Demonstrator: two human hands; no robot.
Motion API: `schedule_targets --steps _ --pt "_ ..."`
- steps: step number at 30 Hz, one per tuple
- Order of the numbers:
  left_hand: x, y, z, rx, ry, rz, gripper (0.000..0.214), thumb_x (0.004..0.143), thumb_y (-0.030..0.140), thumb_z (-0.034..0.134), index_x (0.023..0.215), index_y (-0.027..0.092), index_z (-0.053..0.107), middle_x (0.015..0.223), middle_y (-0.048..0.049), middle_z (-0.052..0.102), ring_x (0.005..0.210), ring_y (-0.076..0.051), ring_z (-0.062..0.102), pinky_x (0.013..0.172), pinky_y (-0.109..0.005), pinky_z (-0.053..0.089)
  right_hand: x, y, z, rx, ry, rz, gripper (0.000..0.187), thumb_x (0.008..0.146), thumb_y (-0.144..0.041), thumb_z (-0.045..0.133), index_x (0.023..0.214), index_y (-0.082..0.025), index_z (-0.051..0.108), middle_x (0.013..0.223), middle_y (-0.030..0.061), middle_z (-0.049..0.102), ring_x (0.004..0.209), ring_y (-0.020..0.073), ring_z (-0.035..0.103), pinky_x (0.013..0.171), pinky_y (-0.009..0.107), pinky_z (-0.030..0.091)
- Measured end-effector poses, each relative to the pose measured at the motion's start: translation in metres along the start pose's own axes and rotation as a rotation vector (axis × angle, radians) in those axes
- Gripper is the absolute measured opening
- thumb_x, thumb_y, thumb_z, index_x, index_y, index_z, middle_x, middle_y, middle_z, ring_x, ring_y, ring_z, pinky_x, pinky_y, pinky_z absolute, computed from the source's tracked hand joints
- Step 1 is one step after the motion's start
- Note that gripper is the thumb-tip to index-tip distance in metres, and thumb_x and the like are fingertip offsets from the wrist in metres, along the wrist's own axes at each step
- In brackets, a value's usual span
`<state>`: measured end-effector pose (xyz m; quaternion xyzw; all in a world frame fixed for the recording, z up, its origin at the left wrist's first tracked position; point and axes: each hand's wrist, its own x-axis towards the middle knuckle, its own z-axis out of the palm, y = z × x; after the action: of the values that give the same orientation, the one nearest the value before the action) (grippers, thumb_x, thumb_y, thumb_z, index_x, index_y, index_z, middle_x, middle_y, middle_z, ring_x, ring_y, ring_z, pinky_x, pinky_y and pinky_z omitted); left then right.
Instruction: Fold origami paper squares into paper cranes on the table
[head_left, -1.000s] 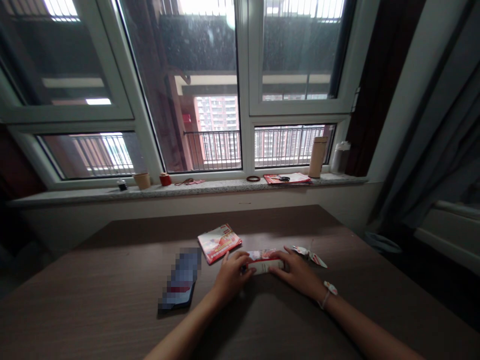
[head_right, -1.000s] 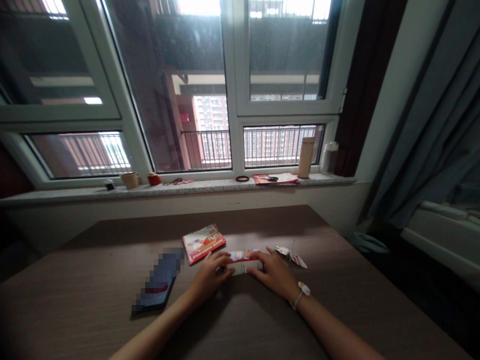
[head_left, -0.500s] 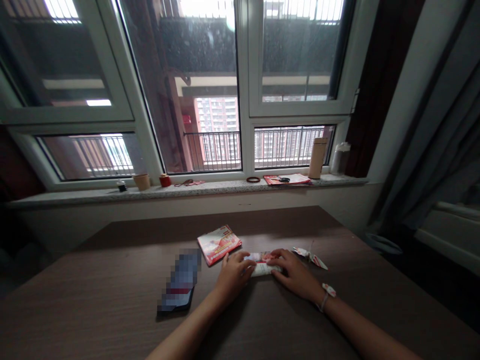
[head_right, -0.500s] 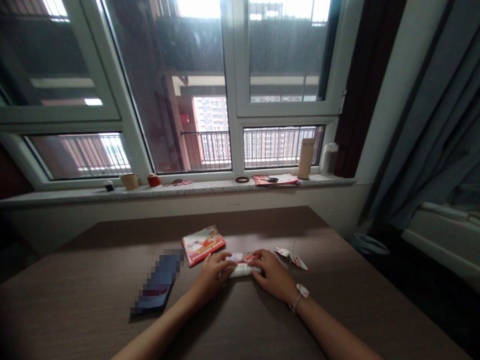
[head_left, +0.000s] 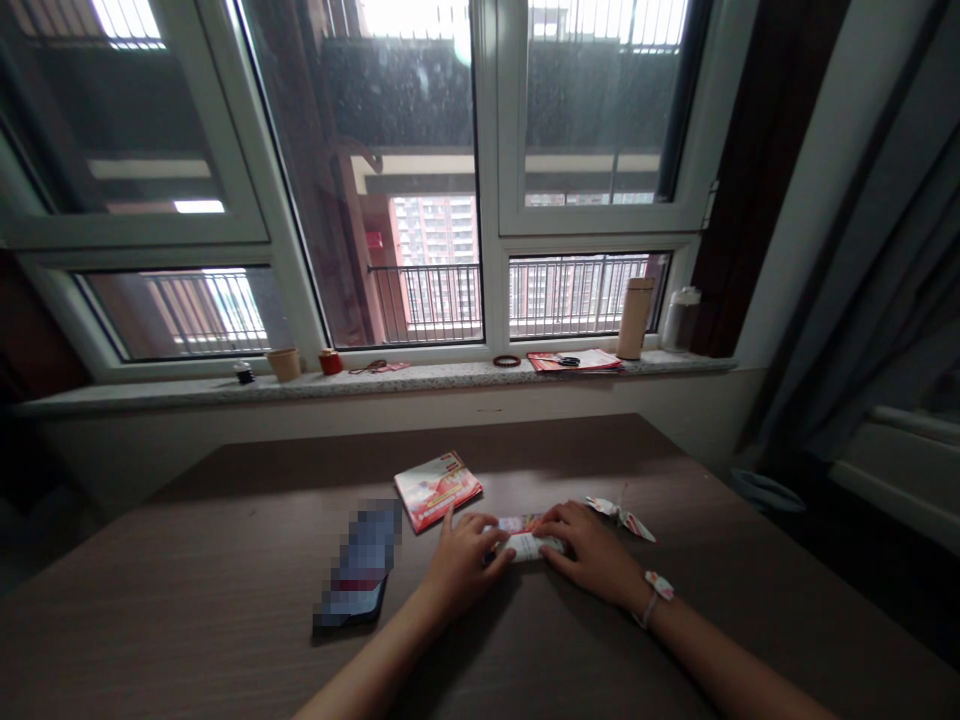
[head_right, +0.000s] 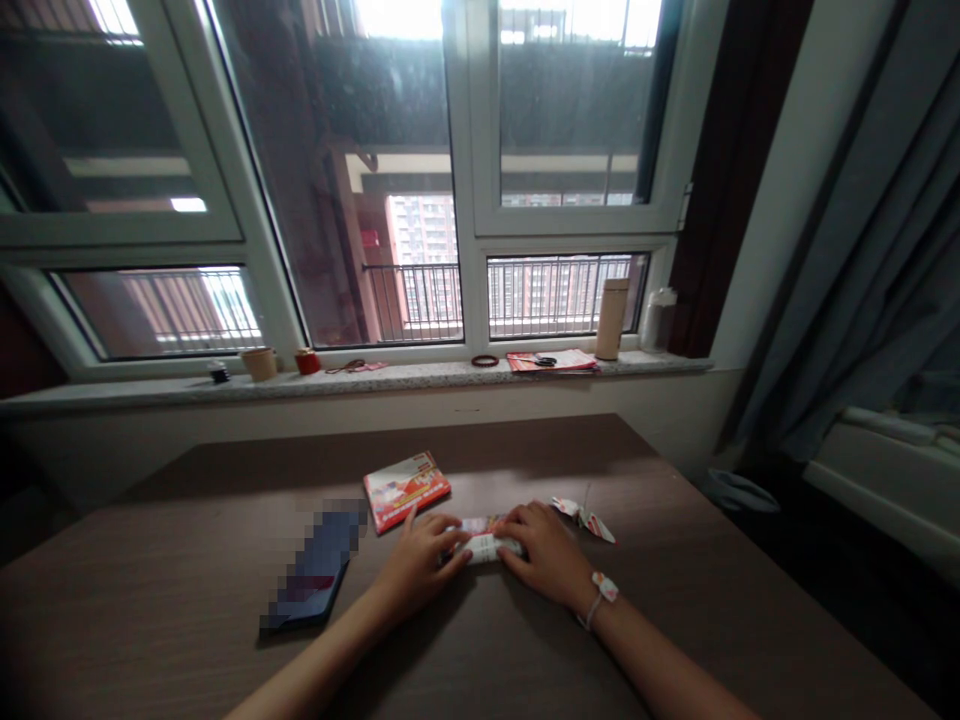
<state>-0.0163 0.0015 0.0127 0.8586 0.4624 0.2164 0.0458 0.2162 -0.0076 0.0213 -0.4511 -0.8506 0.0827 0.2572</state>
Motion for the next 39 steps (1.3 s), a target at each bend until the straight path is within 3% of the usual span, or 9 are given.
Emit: schedule_targets --steps 7,22,39 --pt "0.004 0.0 0.004 0.007 -0.007 -0.042 0.026 0.091 0.038 0.049 0.108 0.03 0.066 0.121 -0.0055 0.063 0.116 -0.025 0.053 0.108 -0.059 0.02 0.0 0.005 0.008 0.058 0.033 -0.033 0.025 0.09 -0.028 0.052 0.112 -0.026 0.064 0.114 0.0054 0.06 0.108 0.02 0.051 0.097 0.034 0.039" --pt "0.011 0.002 0.007 0.061 -0.027 -0.093 0.026 0.092 0.03 0.047 0.113 0.031 0.062 0.119 -0.0045 0.062 0.116 -0.024 0.053 0.106 -0.063 0.02 0.006 0.005 0.017 -0.079 0.051 -0.007 0.028 0.093 -0.03 0.048 0.118 -0.029 0.061 0.107 0.0057 0.059 0.102 0.0208 0.051 0.092 0.036 0.042" --pt "0.008 0.003 0.007 0.073 -0.016 -0.046 0.026 0.093 0.033 0.046 0.113 0.029 0.061 0.116 -0.0043 0.062 0.113 -0.023 0.052 0.105 -0.06 0.022 0.005 0.005 0.016 -0.148 0.049 -0.001 0.031 0.093 -0.032 0.048 0.122 -0.033 0.058 0.107 0.0049 0.059 0.102 0.0216 0.051 0.092 0.038 0.04"
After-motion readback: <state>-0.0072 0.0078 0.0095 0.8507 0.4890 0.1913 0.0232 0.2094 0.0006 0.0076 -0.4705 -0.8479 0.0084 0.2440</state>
